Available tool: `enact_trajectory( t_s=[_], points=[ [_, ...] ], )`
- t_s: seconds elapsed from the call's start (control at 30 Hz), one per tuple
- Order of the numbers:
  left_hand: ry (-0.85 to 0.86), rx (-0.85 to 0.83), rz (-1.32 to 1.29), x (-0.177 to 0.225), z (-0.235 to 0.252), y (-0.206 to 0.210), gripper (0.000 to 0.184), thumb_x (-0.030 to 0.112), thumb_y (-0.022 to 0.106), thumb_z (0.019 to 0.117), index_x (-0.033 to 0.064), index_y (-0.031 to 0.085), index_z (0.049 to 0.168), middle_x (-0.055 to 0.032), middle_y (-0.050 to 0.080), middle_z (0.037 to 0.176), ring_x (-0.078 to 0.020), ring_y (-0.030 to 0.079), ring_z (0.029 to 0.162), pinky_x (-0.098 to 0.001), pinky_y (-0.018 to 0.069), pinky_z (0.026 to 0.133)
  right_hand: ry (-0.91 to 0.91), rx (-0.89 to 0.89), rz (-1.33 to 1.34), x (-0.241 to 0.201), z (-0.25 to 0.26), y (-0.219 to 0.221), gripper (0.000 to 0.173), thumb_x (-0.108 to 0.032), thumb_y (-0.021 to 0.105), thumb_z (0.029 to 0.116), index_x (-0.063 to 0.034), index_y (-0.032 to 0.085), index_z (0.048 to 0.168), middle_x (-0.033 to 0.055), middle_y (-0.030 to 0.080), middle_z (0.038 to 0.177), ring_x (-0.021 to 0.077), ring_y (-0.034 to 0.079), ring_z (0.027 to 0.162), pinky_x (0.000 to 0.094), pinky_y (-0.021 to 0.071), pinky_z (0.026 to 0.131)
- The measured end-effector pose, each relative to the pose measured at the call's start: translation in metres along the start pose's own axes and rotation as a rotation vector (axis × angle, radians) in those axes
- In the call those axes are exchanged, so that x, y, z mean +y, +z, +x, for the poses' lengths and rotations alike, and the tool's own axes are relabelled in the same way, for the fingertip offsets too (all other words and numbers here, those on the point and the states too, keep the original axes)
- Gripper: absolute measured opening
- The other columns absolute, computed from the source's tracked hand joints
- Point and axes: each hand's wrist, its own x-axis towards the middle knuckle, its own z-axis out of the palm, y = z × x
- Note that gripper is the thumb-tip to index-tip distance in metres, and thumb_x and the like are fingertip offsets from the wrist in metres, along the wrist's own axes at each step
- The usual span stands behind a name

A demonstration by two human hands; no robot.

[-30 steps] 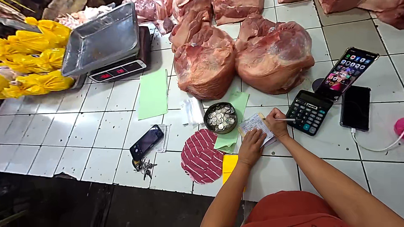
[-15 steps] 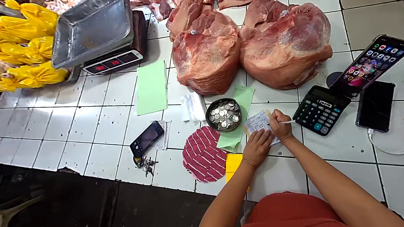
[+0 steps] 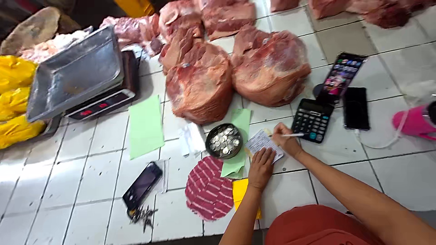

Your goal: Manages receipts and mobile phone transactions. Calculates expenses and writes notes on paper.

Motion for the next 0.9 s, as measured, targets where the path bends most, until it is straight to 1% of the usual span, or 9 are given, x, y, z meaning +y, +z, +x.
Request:
enact_trajectory(
  t_s=[0.13,0.27,0.3,0.37,0.43,0.5,0.6,0.7,0.9],
  points=[
    [0.057,-0.051,-0.05,-0.002,-0.002,-0.004,0.029,0.008,0.06,0.0922,0.0079,0.078,0.115,-0.013,0.073,0.123,-0.0368,0.068,0.118,-0.0535,0.051,0.103,-0.065,-0.02,-0.354,-0.032,-0.026,-0.046,0.028,0.002,0.046,0.0959,0.006,0.069,0.111,0.0204,0.068,0.113,0.0272,0.066,0.105,0.041,0.053,0.094],
    [0.005,-0.18,-0.067,0.008,0.01,-0.021,0.025,0.007,0.066,0.0845,0.0028,0.077,0.107,-0.0168,0.073,0.12,-0.0397,0.067,0.118,-0.0557,0.0505,0.103,0.084,0.173,-0.714,-0.03,-0.017,-0.117,0.037,0.001,0.049,0.1004,-0.001,0.062,0.135,0.022,0.057,0.142,0.0412,0.06,0.125,0.0595,0.0493,0.102],
    [-0.057,-0.241,-0.042,0.017,0.018,-0.026,0.031,0.007,0.069,0.0832,0.0007,0.074,0.113,-0.019,0.072,0.12,-0.0403,0.066,0.119,-0.0562,0.0501,0.103,0.101,0.196,-0.763,-0.027,-0.012,-0.133,0.039,0.0,0.051,0.1004,-0.0006,0.059,0.139,0.023,0.054,0.146,0.0439,0.058,0.127,0.0618,0.0486,0.101],
    [-0.229,-0.399,0.026,0.04,0.036,-0.035,0.054,0.01,0.07,0.0864,-0.0012,0.06,0.138,-0.0256,0.064,0.131,-0.0424,0.061,0.125,-0.0559,0.0465,0.106,0.104,0.264,-0.83,-0.019,-0.002,-0.155,0.038,-0.002,0.056,0.1,0.0012,0.058,0.138,0.0253,0.054,0.144,0.0475,0.058,0.125,0.0642,0.0493,0.097],
    [-0.38,-0.504,0.084,0.06,0.053,-0.033,0.063,0.013,0.067,0.0907,0.0004,0.049,0.15,-0.0278,0.05,0.149,-0.0443,0.054,0.132,-0.0552,0.0442,0.108,0.175,0.353,-0.827,-0.017,0.005,-0.166,0.033,-0.008,0.058,0.1022,0.0022,0.061,0.133,0.0274,0.057,0.137,0.0485,0.06,0.12,0.0641,0.0504,0.094],
    [-0.429,-0.496,0.137,0.07,0.054,-0.019,0.058,0.015,0.06,0.0964,0.001,0.047,0.151,-0.0266,0.04,0.158,-0.0451,0.048,0.139,-0.0578,0.0406,0.11,0.306,0.413,-0.76,-0.018,0.006,-0.171,0.032,-0.017,0.056,0.1045,0.0019,0.062,0.13,0.0284,0.058,0.135,0.048,0.061,0.117,0.0646,0.0499,0.093],
    [-0.39,-0.42,0.175,0.07,0.041,0.0,0.051,0.013,0.051,0.1016,0.0053,0.048,0.152,-0.0214,0.039,0.161,-0.0439,0.038,0.147,-0.0662,0.0311,0.115,0.453,0.334,-0.613,-0.013,0.005,-0.175,0.047,-0.032,0.047,0.1091,0.005,0.059,0.134,0.03,0.059,0.136,0.0443,0.057,0.128,0.0607,0.0429,0.107],
    [-0.206,-0.272,0.168,0.052,0.021,0.006,0.045,0.012,0.053,0.0999,0.0079,0.058,0.145,-0.0164,0.052,0.153,-0.043,0.048,0.141,-0.0668,0.0358,0.112,0.483,0.219,-0.555,-0.003,0.01,-0.175,0.05,-0.03,0.041,0.1121,0.0116,0.055,0.134,0.0361,0.058,0.132,0.0474,0.055,0.129,0.0598,0.0391,0.109],
    [-0.014,-0.391,-0.008,0.017,0.016,-0.015,0.044,0.012,0.054,0.1009,0.0115,0.059,0.144,-0.0144,0.051,0.155,-0.0389,0.043,0.146,-0.0607,0.0305,0.119,0.465,0.027,-0.619,-0.015,0.022,-0.162,0.048,-0.027,0.039,0.1129,0.0108,0.051,0.14,0.036,0.055,0.137,0.0466,0.051,0.133,0.0599,0.0355,0.112]
  ],
)
